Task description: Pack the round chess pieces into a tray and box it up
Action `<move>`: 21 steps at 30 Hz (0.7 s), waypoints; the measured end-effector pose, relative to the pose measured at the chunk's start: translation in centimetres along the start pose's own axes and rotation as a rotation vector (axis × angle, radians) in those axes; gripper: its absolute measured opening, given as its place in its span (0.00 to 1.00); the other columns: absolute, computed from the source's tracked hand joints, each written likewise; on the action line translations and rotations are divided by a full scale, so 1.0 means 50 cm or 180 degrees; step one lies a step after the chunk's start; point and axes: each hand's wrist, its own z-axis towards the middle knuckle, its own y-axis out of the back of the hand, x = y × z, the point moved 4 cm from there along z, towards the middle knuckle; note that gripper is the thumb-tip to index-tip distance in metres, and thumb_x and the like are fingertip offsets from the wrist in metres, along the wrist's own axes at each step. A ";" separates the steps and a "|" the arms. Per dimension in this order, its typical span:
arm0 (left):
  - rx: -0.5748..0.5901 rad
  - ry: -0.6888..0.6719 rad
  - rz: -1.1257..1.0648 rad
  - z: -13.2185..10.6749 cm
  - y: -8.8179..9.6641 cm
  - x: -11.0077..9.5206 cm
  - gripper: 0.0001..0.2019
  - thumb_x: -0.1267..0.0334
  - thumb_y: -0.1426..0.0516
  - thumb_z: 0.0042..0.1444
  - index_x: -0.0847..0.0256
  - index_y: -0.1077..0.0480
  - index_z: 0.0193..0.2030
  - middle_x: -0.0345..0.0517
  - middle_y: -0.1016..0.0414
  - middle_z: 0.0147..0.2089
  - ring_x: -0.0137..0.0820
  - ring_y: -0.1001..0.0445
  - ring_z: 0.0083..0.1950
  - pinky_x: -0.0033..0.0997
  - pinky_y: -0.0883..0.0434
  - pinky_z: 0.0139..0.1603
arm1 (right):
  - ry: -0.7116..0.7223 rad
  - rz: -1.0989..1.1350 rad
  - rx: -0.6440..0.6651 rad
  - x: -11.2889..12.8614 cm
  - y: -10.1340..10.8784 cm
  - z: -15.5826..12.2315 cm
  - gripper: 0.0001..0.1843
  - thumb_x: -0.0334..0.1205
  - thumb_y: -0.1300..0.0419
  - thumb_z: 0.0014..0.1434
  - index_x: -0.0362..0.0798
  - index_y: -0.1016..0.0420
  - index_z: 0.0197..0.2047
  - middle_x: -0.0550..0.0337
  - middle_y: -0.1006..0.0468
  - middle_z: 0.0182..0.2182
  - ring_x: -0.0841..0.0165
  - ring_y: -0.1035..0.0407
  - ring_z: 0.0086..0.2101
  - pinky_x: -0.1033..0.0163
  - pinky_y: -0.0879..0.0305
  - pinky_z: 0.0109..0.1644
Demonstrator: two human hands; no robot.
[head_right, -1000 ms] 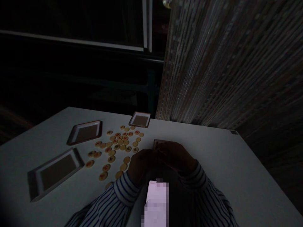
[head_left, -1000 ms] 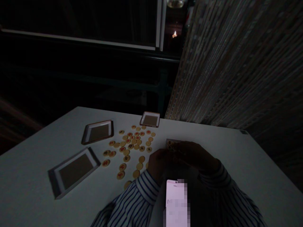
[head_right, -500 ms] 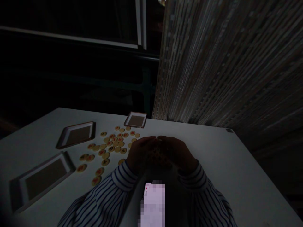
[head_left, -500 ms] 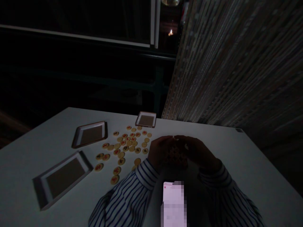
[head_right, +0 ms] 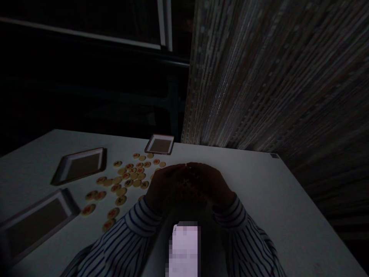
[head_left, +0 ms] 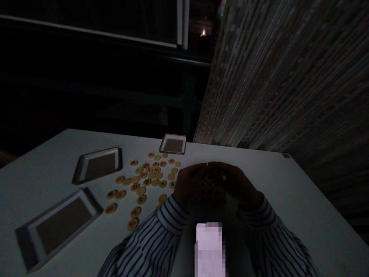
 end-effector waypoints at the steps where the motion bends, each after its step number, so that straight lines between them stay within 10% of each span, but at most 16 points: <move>1: -0.0076 0.0041 0.0013 0.001 0.002 0.001 0.09 0.63 0.44 0.49 0.61 0.25 0.36 0.42 0.22 0.37 0.31 0.25 0.38 0.29 0.28 0.41 | -0.0004 -0.0006 -0.0019 0.001 0.001 0.001 0.19 0.40 0.47 0.57 0.51 0.36 0.53 0.57 0.27 0.46 0.67 0.32 0.46 0.58 0.34 0.48; 21: -0.0055 0.0022 0.0306 0.000 0.003 -0.003 0.07 0.63 0.43 0.47 0.60 0.25 0.32 0.43 0.22 0.34 0.32 0.25 0.37 0.31 0.28 0.40 | -0.0129 -0.0255 -0.0008 0.024 0.016 0.010 0.15 0.43 0.46 0.57 0.49 0.30 0.46 0.57 0.24 0.39 0.67 0.30 0.39 0.61 0.34 0.42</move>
